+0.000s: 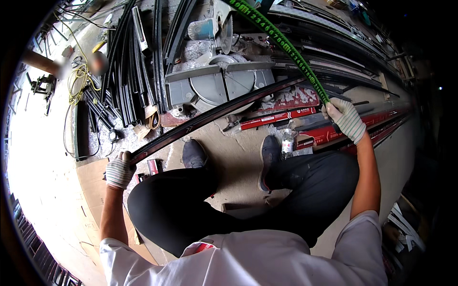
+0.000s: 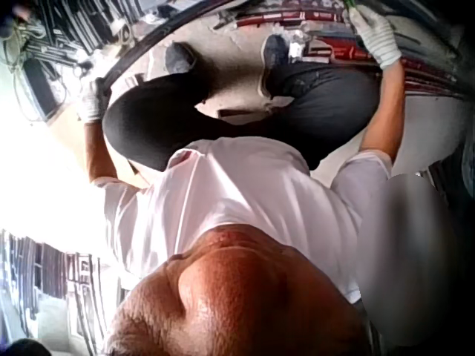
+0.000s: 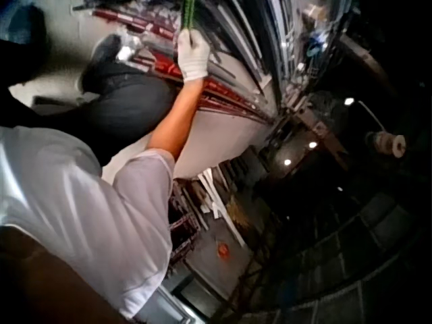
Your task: The person measures multiple window frame sections with a tape measure in a workshop. They measure individual frame pieces on the floor and then measure the assembled frame on a stand, checking dimensions at various points.
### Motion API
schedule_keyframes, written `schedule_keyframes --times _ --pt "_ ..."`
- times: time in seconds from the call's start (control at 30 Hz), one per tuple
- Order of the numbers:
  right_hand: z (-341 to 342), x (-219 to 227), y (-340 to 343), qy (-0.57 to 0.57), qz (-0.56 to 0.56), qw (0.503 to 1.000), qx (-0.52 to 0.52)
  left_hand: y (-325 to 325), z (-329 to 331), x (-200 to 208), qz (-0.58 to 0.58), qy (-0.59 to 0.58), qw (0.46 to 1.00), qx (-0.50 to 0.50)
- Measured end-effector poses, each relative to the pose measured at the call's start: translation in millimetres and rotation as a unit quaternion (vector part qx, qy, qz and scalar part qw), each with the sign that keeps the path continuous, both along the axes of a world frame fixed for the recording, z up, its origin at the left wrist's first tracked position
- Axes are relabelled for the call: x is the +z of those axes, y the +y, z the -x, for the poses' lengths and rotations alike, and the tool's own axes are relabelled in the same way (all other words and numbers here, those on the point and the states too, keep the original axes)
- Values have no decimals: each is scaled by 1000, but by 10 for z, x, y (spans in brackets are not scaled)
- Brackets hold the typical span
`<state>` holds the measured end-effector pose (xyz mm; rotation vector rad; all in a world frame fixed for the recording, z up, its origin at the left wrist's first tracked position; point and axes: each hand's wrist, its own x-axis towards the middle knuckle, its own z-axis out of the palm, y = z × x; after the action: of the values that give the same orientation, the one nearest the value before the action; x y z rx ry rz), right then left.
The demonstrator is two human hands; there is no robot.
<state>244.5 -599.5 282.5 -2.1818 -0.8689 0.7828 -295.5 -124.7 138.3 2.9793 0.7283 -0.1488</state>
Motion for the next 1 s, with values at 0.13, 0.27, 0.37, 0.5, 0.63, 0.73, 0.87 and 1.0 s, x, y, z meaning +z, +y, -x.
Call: schedule_keyframes --times 0.13,0.27,0.37,0.5,0.63,0.73,0.87,1.0 --pt "-33 -2 101 -20 53 998 41 325 -52 -191 3 16 1000 -16" --pt "-23 -120 168 14 86 996 35 641 -164 -414 -4 -12 1000 -18" --pt "-17 -123 300 1 131 987 91 829 -320 -549 -7 -26 1000 -6" --pt "-71 -257 378 36 214 967 131 1081 -482 -782 -5 20 998 55" --pt "-57 -303 431 14 248 953 172 1074 -857 -734 69 119 981 137" --pt "-110 -399 478 23 246 951 186 1491 -391 -1417 3 135 984 112" --pt "-133 -434 459 42 263 948 174 1544 -528 -1475 127 152 964 176" --pt "-148 -452 493 40 294 940 168 1754 -572 -1463 91 183 964 168"
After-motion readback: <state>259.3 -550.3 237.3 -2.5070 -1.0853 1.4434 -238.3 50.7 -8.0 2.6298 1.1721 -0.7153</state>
